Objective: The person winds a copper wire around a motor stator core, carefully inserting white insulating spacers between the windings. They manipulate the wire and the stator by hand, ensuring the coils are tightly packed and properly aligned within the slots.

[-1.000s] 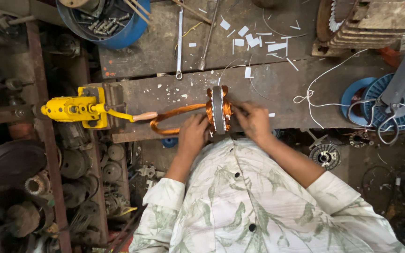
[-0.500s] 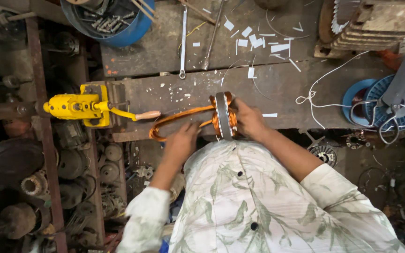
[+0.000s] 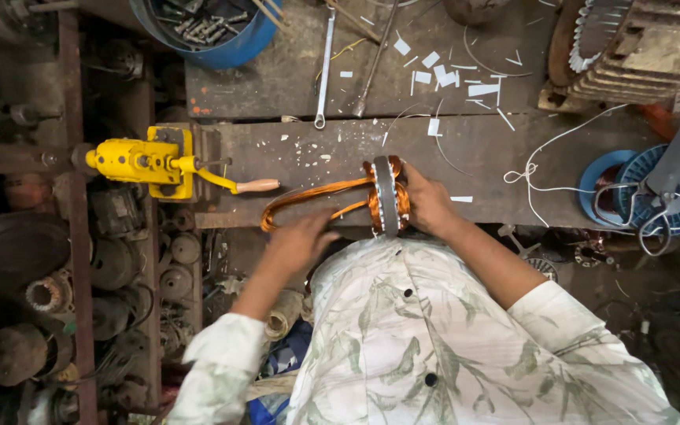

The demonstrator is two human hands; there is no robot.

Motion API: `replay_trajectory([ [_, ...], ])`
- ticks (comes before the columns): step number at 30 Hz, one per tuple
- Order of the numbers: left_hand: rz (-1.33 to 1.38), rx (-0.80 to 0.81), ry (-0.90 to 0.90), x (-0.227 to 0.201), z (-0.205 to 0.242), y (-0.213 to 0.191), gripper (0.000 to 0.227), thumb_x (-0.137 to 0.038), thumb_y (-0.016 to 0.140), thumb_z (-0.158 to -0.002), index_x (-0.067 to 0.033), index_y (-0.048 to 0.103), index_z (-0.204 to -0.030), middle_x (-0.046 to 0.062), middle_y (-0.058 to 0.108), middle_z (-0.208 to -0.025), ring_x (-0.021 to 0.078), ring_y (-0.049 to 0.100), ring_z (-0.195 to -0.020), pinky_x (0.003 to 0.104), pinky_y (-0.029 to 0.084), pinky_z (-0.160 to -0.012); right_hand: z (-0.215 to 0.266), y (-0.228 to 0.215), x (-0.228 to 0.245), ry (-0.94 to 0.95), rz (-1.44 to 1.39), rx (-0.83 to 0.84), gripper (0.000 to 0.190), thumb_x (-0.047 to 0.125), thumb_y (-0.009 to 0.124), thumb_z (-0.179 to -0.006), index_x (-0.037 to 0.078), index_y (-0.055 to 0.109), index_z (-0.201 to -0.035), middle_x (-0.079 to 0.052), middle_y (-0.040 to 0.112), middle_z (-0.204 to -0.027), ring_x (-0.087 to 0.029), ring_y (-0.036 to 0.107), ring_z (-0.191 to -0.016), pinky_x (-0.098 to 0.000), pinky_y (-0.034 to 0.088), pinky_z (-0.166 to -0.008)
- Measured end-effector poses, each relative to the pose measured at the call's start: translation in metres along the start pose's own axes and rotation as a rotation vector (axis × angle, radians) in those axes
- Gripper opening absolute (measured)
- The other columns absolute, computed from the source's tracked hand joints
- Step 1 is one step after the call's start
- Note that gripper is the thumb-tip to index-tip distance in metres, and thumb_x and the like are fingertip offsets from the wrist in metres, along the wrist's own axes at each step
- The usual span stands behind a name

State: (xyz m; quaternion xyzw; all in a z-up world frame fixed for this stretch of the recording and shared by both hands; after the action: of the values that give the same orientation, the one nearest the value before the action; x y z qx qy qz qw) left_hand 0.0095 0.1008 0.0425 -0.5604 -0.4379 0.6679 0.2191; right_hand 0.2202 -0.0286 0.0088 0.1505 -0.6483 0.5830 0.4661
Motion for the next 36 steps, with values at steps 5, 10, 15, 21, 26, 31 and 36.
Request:
replay_trajectory([
  [5,-0.023,-0.017,-0.074,-0.02,-0.026,0.037,0.035,-0.019,0.056,-0.098,-0.0106,0.064,-0.131,0.02,0.069,-0.12,0.0412,0.067,-0.105,0.049,0.055,-0.087,0.003,-0.001,-0.002,0.036,0.002,0.001,0.067,0.024,0.077,-0.082,0.009,0.048,-0.141,-0.019,0.07,-0.122,-0.041,0.069,-0.106,-0.0451,0.056,-0.089],
  [10,0.096,0.189,-0.186,0.007,-0.001,0.02,0.026,-0.022,0.057,-0.1,-0.0058,0.066,-0.119,0.024,0.065,-0.126,0.0441,0.062,-0.114,0.051,0.05,-0.093,0.002,0.01,-0.015,-0.012,0.136,-0.006,0.055,0.019,0.072,-0.087,0.012,0.052,-0.138,-0.019,0.068,-0.129,-0.04,0.069,-0.105,-0.0446,0.057,-0.088],
  [15,0.462,0.157,0.111,-0.009,-0.005,0.005,0.018,-0.018,0.057,-0.102,-0.0029,0.067,-0.1,0.025,0.058,-0.143,0.0393,0.053,-0.134,0.045,0.04,-0.112,0.006,0.01,-0.007,-0.059,0.134,-0.046,0.051,0.021,0.074,-0.086,0.016,0.054,-0.132,-0.022,0.068,-0.131,-0.04,0.07,-0.103,-0.044,0.057,-0.088],
  [21,1.796,-0.234,-0.306,-0.008,-0.046,0.079,0.023,-0.01,0.059,-0.105,0.0038,0.071,-0.119,0.015,0.064,-0.131,0.0267,0.054,-0.126,0.039,0.041,-0.112,0.006,0.006,-0.013,0.097,0.062,-0.008,0.074,0.016,0.072,-0.085,0.01,0.041,-0.152,-0.022,0.07,-0.117,-0.042,0.069,-0.104,-0.0446,0.056,-0.088],
  [26,0.806,-0.348,-0.399,0.0,-0.068,0.061,0.02,-0.007,0.066,-0.093,0.0014,0.076,-0.108,0.011,0.073,-0.12,0.0223,0.068,-0.113,0.033,0.051,-0.101,0.006,-0.004,-0.01,-0.067,-0.165,-0.074,0.041,0.002,0.066,-0.084,0.006,0.071,-0.124,-0.017,0.071,-0.121,-0.03,0.074,-0.094,-0.0343,0.063,-0.061],
  [31,0.947,-0.335,-0.56,0.0,-0.082,0.062,0.018,-0.007,0.068,-0.091,0.0017,0.077,-0.105,0.013,0.073,-0.111,0.0251,0.07,-0.099,0.035,0.054,-0.086,-0.021,0.036,-0.042,0.295,-0.512,0.317,0.021,0.002,0.074,-0.084,0.002,0.073,-0.105,-0.01,0.07,-0.08,-0.02,0.063,-0.068,-0.0323,0.049,-0.052],
  [36,0.688,-0.318,-0.446,-0.004,-0.094,0.046,0.018,-0.005,0.071,-0.089,0.0004,0.077,-0.105,0.015,0.075,-0.109,0.0239,0.072,-0.1,0.032,0.054,-0.089,-0.03,0.043,-0.039,0.061,-0.665,0.043,0.019,0.002,0.073,-0.084,0.002,0.073,-0.104,-0.006,0.074,-0.093,-0.012,0.066,-0.084,-0.0315,0.056,-0.071],
])
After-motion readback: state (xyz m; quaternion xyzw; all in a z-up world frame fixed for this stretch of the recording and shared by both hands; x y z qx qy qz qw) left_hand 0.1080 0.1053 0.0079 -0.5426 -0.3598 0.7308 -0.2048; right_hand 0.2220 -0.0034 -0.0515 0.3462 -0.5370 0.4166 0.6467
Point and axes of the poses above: each hand's wrist, its own z-axis away from the middle knuckle, its own y-axis out of the palm, x = y × z, the point moved 7 cm from there along -z, towards the middle knuckle
